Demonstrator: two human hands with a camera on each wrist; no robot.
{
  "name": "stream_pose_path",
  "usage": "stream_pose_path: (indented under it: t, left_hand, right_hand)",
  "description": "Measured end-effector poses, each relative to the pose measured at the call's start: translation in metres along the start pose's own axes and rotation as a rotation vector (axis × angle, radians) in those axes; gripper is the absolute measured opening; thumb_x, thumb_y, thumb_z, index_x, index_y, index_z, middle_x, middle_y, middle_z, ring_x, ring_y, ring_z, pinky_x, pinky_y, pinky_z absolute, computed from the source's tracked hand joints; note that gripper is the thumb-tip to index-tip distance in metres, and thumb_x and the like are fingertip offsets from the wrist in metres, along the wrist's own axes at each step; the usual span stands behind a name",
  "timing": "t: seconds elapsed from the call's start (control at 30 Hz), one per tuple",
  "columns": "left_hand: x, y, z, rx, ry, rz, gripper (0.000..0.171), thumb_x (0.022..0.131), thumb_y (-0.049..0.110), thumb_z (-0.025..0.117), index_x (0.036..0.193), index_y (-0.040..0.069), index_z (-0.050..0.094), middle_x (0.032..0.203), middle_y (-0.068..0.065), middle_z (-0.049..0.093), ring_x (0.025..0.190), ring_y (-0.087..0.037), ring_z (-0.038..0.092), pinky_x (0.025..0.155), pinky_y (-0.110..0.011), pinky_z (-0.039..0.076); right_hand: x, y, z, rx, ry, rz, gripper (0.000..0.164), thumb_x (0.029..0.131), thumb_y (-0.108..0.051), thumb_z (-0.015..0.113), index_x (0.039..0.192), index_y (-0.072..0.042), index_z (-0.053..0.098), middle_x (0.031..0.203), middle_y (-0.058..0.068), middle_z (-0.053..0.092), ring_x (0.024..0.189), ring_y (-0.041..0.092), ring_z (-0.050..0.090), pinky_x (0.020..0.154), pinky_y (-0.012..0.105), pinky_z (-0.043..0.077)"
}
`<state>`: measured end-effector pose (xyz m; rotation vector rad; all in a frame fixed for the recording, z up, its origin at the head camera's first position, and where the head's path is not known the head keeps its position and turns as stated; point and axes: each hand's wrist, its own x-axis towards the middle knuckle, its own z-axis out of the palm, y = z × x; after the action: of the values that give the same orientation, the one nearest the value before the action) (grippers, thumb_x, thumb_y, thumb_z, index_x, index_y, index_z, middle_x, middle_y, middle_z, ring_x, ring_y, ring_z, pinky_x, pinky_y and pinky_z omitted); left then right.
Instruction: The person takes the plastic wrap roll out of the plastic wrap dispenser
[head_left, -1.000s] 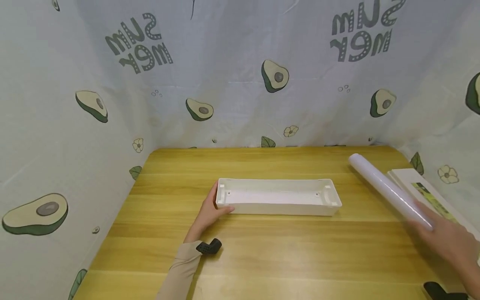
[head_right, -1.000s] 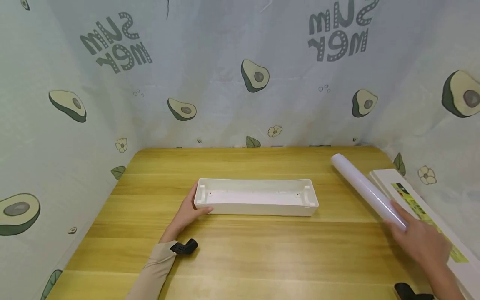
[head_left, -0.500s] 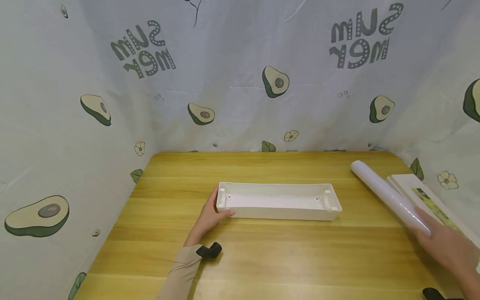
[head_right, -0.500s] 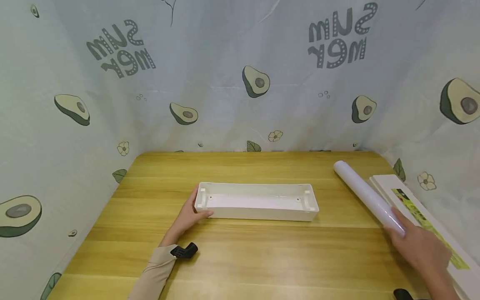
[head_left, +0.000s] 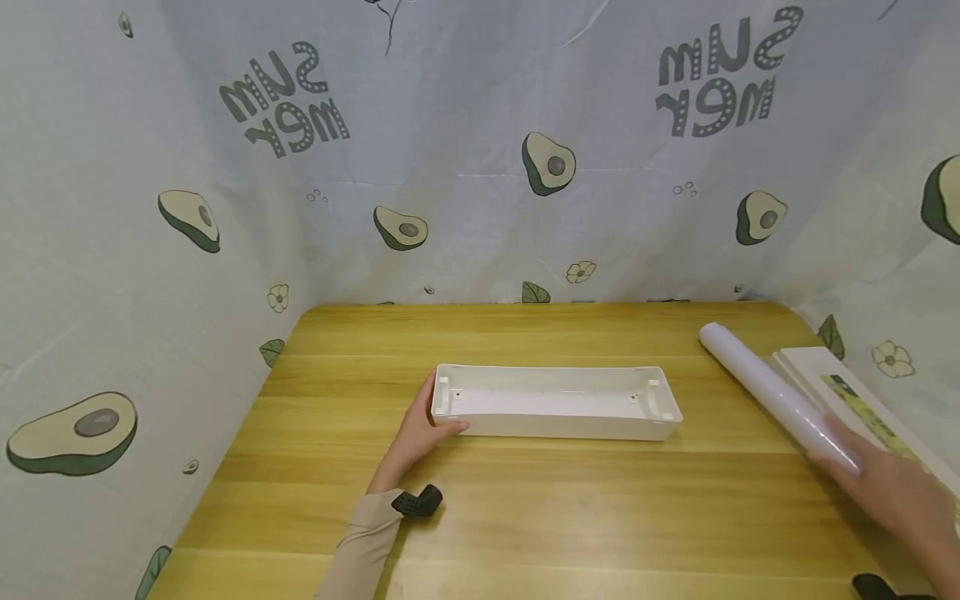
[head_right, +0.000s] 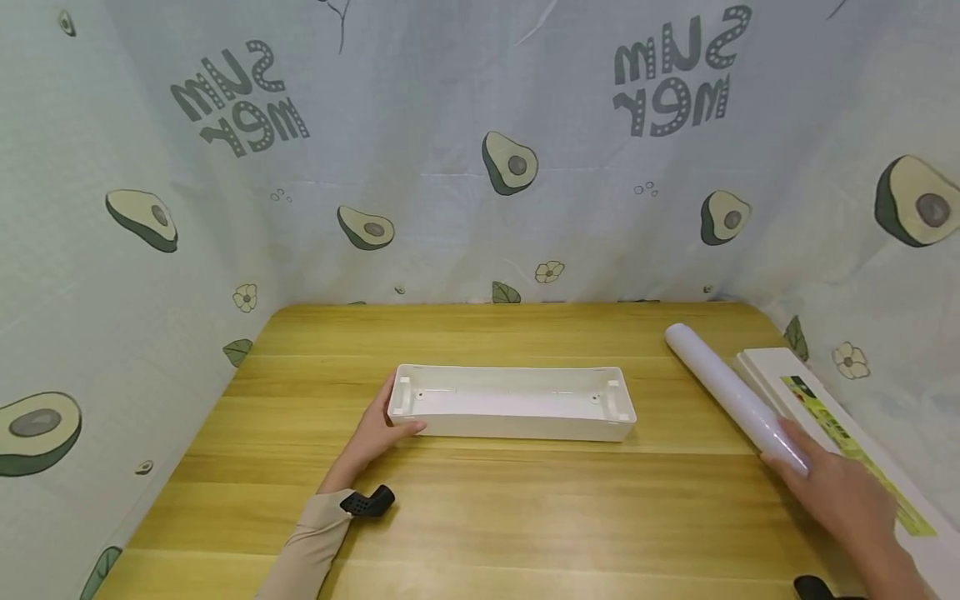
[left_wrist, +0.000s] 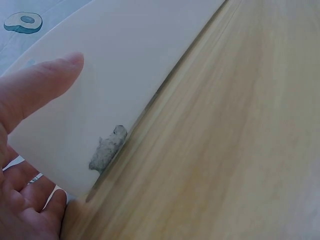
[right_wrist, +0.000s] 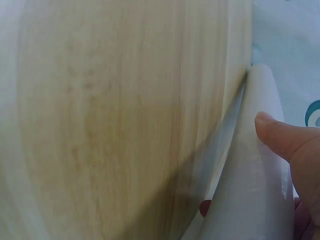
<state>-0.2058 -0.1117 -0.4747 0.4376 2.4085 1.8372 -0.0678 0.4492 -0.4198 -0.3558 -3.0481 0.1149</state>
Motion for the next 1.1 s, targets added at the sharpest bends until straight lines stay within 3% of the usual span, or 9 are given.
stream_pose_path:
  t: [0.3, 0.6, 1.1]
  left_hand:
    - [0.0, 0.001, -0.001, -0.015, -0.002, -0.018, 0.103, 0.073, 0.014, 0.08, 0.151, 0.01, 0.013, 0.153, -0.013, 0.029, 0.135, -0.031, 0.037, 0.11, -0.049, 0.031]
    - [0.0, 0.002, 0.0, 0.007, 0.0, 0.0, 0.103, 0.074, 0.017, 0.079, 0.151, 0.009, 0.012, 0.154, -0.015, 0.027, 0.135, -0.033, 0.036, 0.11, -0.052, 0.03]
    - [-0.001, 0.003, 0.001, -0.028, -0.006, -0.023, 0.102, 0.074, 0.012, 0.078, 0.152, 0.01, 0.011, 0.154, -0.013, 0.027, 0.135, -0.031, 0.037, 0.109, -0.048, 0.032]
  right_hand:
    - [0.001, 0.004, -0.001, 0.013, -0.02, -0.031, 0.085, 0.088, -0.058, 0.051, 0.146, -0.004, 0.018, 0.1, 0.045, 0.049, 0.066, 0.045, 0.05, 0.053, 0.052, 0.041]
    - [0.004, 0.011, 0.004, -0.05, -0.112, -0.028, 0.091, 0.088, -0.064, 0.044, 0.145, 0.002, 0.015, 0.091, 0.04, 0.053, 0.061, 0.033, 0.047, 0.052, 0.044, 0.039]
    - [0.0, 0.003, -0.002, -0.091, -0.086, -0.067, 0.085, 0.09, -0.056, 0.048, 0.141, 0.006, 0.02, 0.079, 0.034, 0.056, 0.058, 0.028, 0.049, 0.047, 0.04, 0.039]
